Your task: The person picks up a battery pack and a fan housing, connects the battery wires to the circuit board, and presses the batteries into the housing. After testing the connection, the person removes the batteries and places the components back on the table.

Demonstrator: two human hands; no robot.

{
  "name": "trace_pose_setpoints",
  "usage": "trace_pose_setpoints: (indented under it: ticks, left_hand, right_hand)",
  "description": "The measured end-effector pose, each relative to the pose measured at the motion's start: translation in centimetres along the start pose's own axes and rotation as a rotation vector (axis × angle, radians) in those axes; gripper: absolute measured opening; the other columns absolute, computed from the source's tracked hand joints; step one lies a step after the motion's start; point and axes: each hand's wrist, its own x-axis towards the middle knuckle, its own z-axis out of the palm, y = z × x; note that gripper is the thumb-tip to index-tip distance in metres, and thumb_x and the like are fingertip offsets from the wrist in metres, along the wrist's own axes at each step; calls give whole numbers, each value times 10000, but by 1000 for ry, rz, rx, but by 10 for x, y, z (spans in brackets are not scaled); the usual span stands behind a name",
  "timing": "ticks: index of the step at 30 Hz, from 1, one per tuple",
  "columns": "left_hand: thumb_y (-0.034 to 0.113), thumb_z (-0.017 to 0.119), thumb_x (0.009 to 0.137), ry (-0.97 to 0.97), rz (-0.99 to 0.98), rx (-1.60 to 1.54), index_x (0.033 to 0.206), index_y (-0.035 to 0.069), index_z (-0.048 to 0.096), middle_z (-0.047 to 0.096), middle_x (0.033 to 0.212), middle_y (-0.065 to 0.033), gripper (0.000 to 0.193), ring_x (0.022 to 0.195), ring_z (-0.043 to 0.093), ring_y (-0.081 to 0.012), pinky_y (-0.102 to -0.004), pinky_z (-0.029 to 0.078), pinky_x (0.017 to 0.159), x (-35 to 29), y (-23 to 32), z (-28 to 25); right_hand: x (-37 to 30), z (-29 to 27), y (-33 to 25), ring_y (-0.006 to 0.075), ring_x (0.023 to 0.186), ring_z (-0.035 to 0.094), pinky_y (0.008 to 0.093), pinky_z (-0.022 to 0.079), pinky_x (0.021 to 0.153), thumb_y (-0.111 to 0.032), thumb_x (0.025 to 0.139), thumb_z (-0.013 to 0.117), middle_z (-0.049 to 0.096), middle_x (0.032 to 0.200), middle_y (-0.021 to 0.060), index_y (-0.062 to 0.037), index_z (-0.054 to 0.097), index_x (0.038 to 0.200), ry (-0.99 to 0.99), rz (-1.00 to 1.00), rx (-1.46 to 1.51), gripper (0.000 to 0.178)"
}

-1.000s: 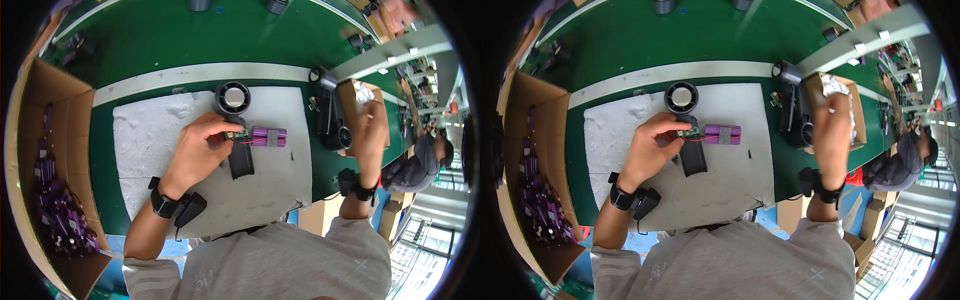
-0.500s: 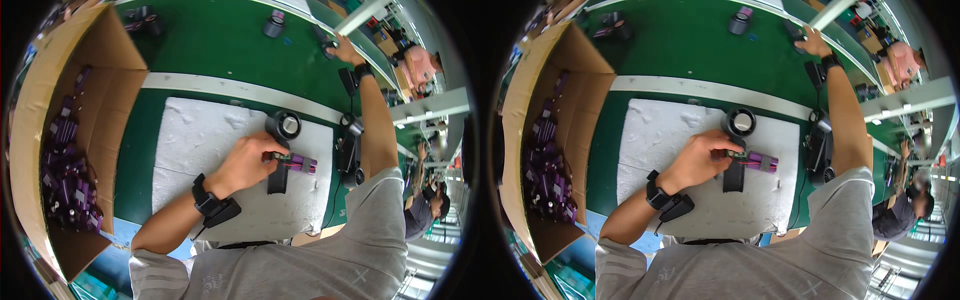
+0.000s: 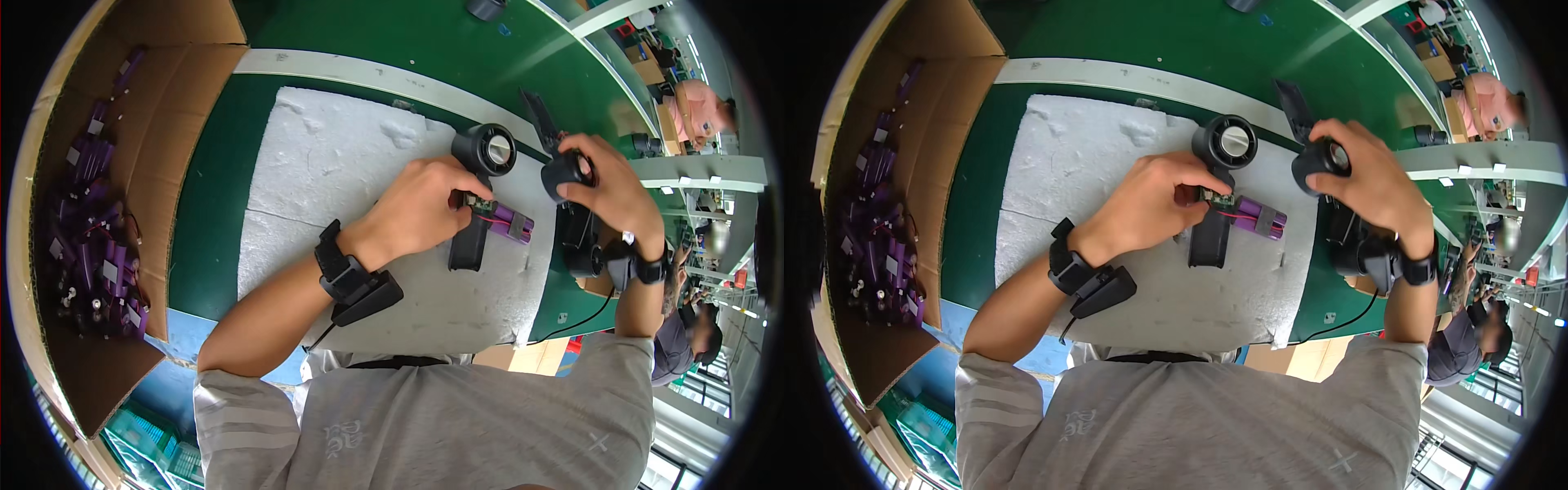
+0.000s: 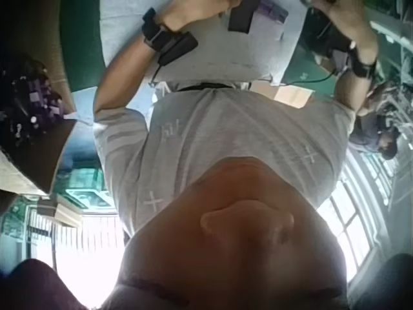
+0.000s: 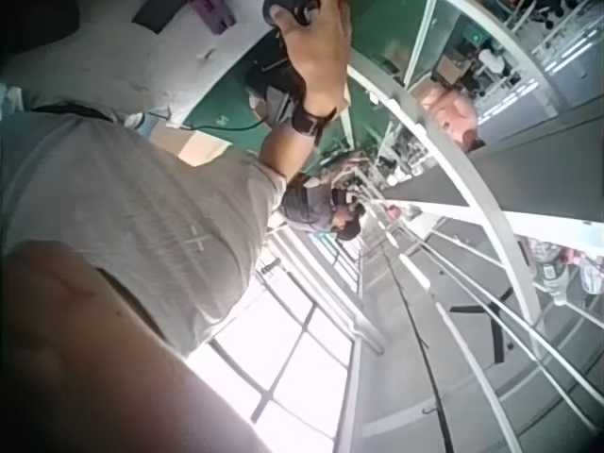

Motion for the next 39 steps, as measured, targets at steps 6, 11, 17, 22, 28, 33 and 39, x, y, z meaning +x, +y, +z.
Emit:
trace_pose_setpoints:
  ticks: [6,11,17,22,28,33,39]
  left_hand:
    - [-54,665,719,-55,-62,36,1008,82,729,639,914,-78,326,725,621,-168,-285,522,679,0,2,0]
    - [-59,655,733,-73,-119,43,1021,80,729,645,942,-82,328,763,638,-167,-271,528,704,1,9,-2]
    - [-78,657,719,-52,-112,79,1028,77,730,648,956,-89,353,781,651,-170,-257,534,719,0,12,-4]
    - [-83,666,709,-57,-127,106,1019,79,734,647,963,-95,356,789,656,-170,-258,535,709,1,9,-7]
    - [-51,733,664,-32,-32,215,1002,105,746,665,962,-107,372,733,663,-185,-268,539,664,2,11,-8]
    - [4,799,623,26,101,346,989,132,756,681,966,-112,391,689,665,-194,-279,545,620,-1,5,-4]
    - [29,814,625,29,132,397,986,134,759,682,984,-118,381,690,667,-178,-272,545,601,-2,7,0]
  right_hand:
    - [-59,33,-29,314,923,577,376,483,791,-60,703,768,565,1050,134,-86,557,1170,-71,405,30,513]
    - [-62,54,-61,329,993,585,390,487,843,-18,698,765,578,1098,146,-72,566,1198,233,213,-47,541]
    - [-32,97,-68,306,941,634,357,520,797,39,715,723,616,1081,130,-39,556,1226,281,-42,251,543]
    - [-38,95,-57,250,932,660,336,543,749,64,743,682,636,1032,130,-24,489,1289,43,-23,757,585]
    - [-47,98,-55,247,901,671,334,558,731,84,735,673,594,1079,140,-31,338,1402,-258,27,1492,755]
    - [-49,98,-56,302,940,655,335,555,725,74,663,718,490,1192,168,-24,257,1436,-386,113,1861,906]
    - [-46,103,-40,240,1054,578,347,494,871,0,594,798,540,1158,136,-14,409,1392,-158,-76,1502,888]
